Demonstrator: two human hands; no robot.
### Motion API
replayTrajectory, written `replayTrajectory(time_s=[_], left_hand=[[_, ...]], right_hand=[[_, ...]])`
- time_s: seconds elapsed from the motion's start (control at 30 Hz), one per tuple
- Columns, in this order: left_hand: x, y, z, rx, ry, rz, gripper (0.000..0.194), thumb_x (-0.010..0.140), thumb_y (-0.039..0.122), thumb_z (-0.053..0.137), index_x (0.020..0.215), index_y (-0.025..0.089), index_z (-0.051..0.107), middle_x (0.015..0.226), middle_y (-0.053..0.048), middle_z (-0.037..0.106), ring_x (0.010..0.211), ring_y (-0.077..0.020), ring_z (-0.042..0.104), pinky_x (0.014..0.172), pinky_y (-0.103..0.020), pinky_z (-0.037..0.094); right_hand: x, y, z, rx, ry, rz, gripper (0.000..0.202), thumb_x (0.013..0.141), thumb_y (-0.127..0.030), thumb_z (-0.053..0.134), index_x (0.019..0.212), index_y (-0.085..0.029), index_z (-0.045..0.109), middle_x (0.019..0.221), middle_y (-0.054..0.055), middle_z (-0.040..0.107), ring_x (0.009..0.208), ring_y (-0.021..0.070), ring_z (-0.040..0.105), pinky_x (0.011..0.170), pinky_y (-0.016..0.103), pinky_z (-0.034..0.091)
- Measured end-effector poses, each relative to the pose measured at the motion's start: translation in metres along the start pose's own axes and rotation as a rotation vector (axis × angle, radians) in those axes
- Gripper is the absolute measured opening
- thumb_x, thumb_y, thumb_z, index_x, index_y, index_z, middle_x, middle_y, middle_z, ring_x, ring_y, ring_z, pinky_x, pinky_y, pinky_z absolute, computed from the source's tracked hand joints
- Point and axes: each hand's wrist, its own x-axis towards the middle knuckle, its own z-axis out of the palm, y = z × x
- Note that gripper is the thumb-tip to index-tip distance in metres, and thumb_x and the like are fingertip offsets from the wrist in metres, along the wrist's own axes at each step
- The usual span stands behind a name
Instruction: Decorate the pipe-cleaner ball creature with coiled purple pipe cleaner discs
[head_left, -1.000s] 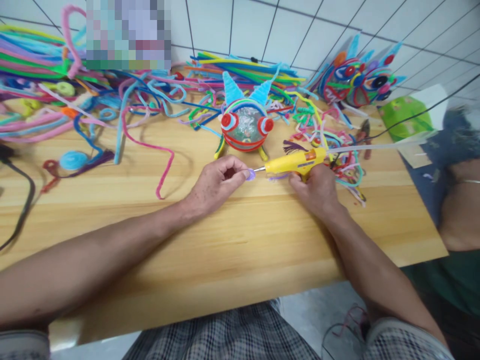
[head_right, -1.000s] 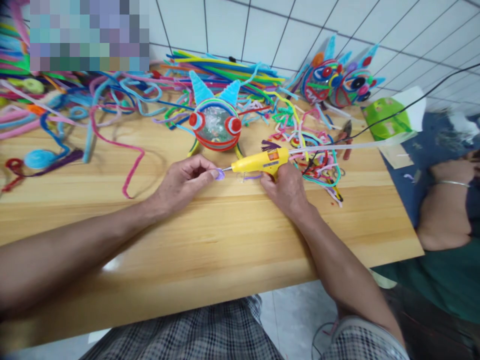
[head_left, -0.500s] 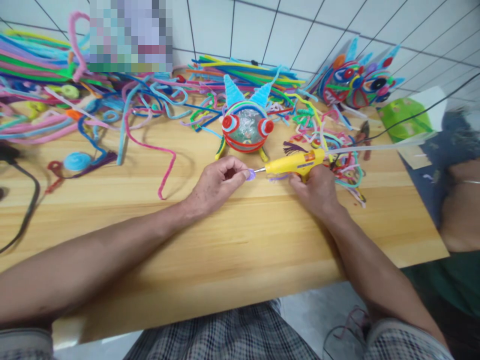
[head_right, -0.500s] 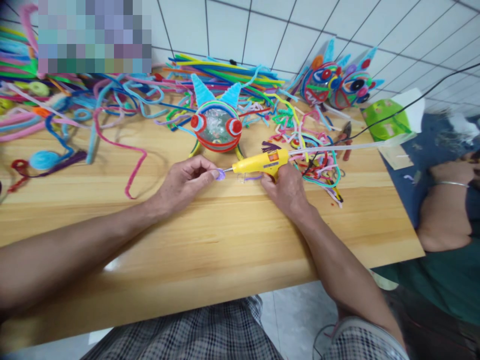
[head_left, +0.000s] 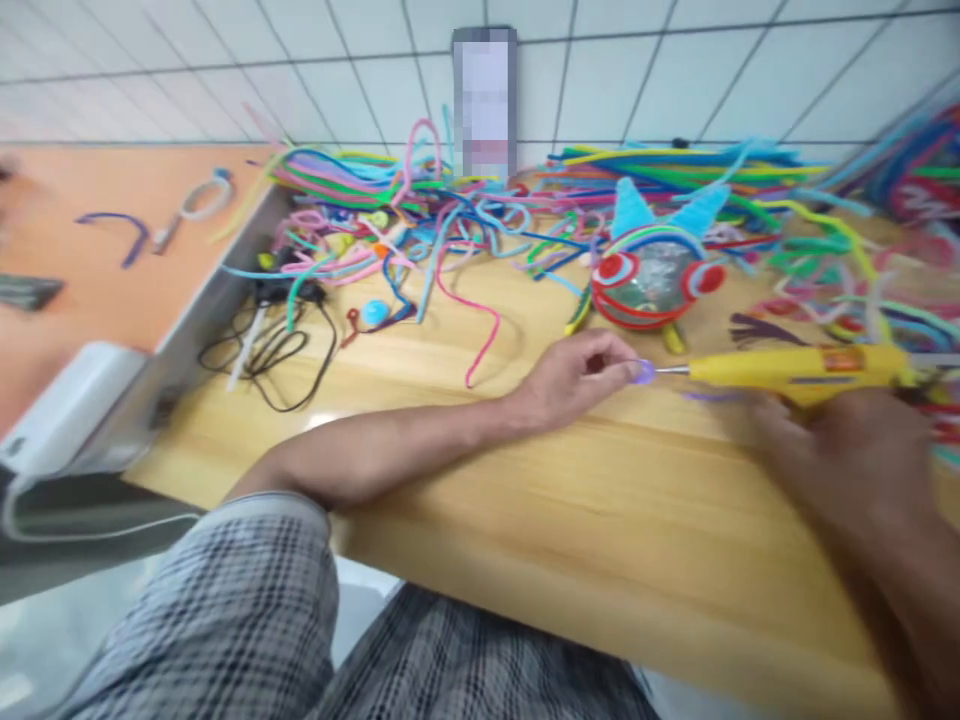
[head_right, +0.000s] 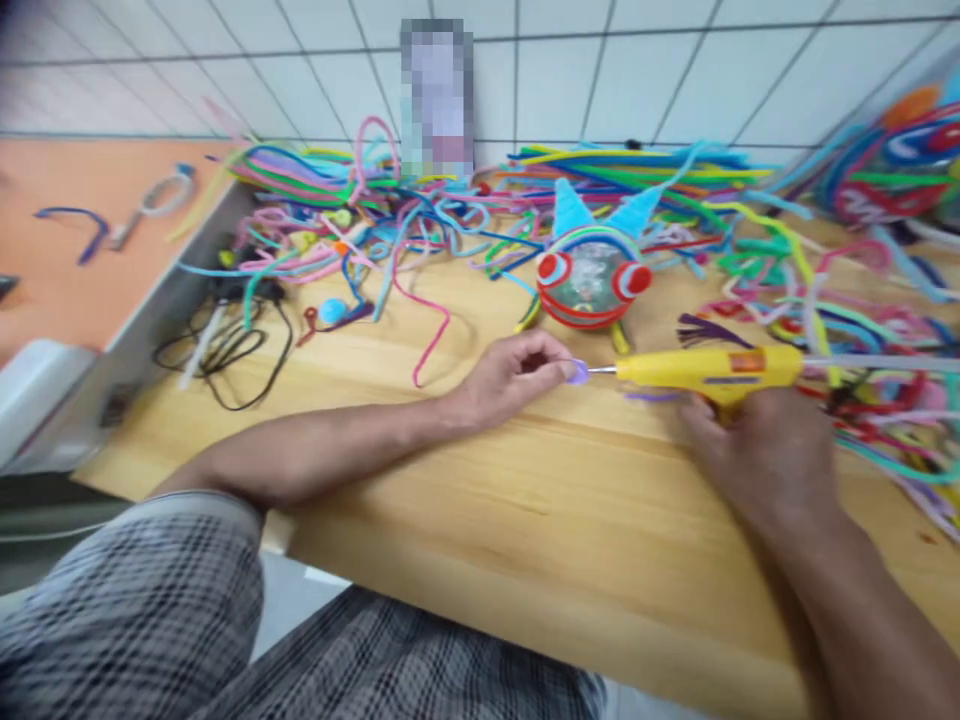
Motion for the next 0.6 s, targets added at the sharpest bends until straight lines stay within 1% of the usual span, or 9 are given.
replayTrajectory(time_s=[0.03,0.1,0.13,0.2,0.27,0.33,0.37,0.43,0.6], left_hand=[[0.001,-0.001,0.0,-0.01,0.003,-0.006,0.037,0.094,0.052,0.076,0.089,0.016,0.071,0.08,-0.001,0.064,0.069,-0.012,0.049,0.064,-0.029,0.041],[0.002,-0.002,0.0,-0.013,-0.001,-0.024,0.04,0.093,0.056,0.076,0.088,0.016,0.069,0.078,-0.001,0.062,0.068,-0.012,0.047,0.064,-0.03,0.04],[0.002,-0.002,0.0,-0.009,-0.006,-0.028,0.041,0.093,0.056,0.076,0.087,0.016,0.069,0.078,0.0,0.061,0.068,-0.0121,0.047,0.064,-0.03,0.04],[0.001,0.0,-0.001,0.002,-0.017,-0.016,0.039,0.094,0.055,0.075,0.086,0.017,0.069,0.077,-0.001,0.061,0.068,-0.0125,0.048,0.064,-0.029,0.041],[0.0,0.001,-0.001,0.014,-0.015,0.021,0.036,0.094,0.051,0.075,0.086,0.017,0.07,0.079,-0.001,0.064,0.07,-0.0129,0.05,0.065,-0.029,0.041],[-0.001,0.003,-0.002,0.044,-0.011,0.048,0.029,0.095,0.045,0.073,0.087,0.017,0.071,0.082,-0.002,0.067,0.073,-0.0134,0.054,0.068,-0.028,0.043],[-0.001,0.004,-0.003,0.065,-0.007,0.047,0.027,0.094,0.043,0.073,0.087,0.017,0.071,0.081,-0.002,0.068,0.073,-0.0135,0.055,0.069,-0.028,0.044],[-0.001,0.005,-0.004,0.089,0.003,0.035,0.025,0.094,0.042,0.073,0.087,0.017,0.071,0.082,-0.002,0.07,0.074,-0.014,0.058,0.069,-0.027,0.045],[-0.002,0.009,-0.004,0.13,0.002,0.029,0.024,0.092,0.04,0.073,0.084,0.018,0.071,0.076,-0.001,0.069,0.067,-0.0129,0.054,0.063,-0.026,0.042]], right_hand=[[0.0,0.004,0.002,-0.038,0.012,0.011,0.037,0.076,-0.046,0.068,0.05,-0.033,0.045,0.048,0.009,0.049,0.047,0.0226,0.044,0.053,0.043,0.029],[-0.002,0.006,0.005,-0.098,0.048,0.072,0.046,0.076,-0.054,0.069,0.048,-0.033,0.041,0.044,0.006,0.044,0.043,0.0203,0.039,0.051,0.042,0.028],[-0.003,0.003,0.005,-0.094,0.065,0.105,0.046,0.076,-0.057,0.071,0.048,-0.033,0.042,0.044,0.005,0.045,0.042,0.0208,0.041,0.051,0.043,0.03],[-0.005,-0.007,0.004,-0.051,0.085,0.151,0.04,0.076,-0.058,0.073,0.053,-0.033,0.051,0.049,0.007,0.055,0.046,0.0253,0.053,0.052,0.045,0.035],[-0.005,-0.019,0.002,-0.006,0.077,0.135,0.03,0.075,-0.055,0.076,0.064,-0.032,0.06,0.065,0.012,0.071,0.062,0.0329,0.069,0.059,0.047,0.044],[-0.004,-0.029,0.001,0.001,0.057,0.104,0.024,0.076,-0.051,0.074,0.072,-0.029,0.065,0.078,0.015,0.077,0.076,0.0368,0.074,0.067,0.048,0.05],[-0.003,-0.032,0.001,-0.002,0.047,0.083,0.021,0.079,-0.047,0.071,0.075,-0.027,0.066,0.081,0.015,0.078,0.079,0.0358,0.075,0.069,0.046,0.052],[-0.001,-0.033,0.001,-0.028,0.05,0.073,0.018,0.079,-0.042,0.069,0.072,-0.026,0.064,0.076,0.013,0.076,0.073,0.0326,0.073,0.067,0.043,0.052],[0.0,-0.03,0.0,-0.101,0.032,0.063,0.014,0.078,-0.031,0.064,0.067,-0.027,0.057,0.06,0.006,0.064,0.064,0.0272,0.065,0.06,0.038,0.05]])
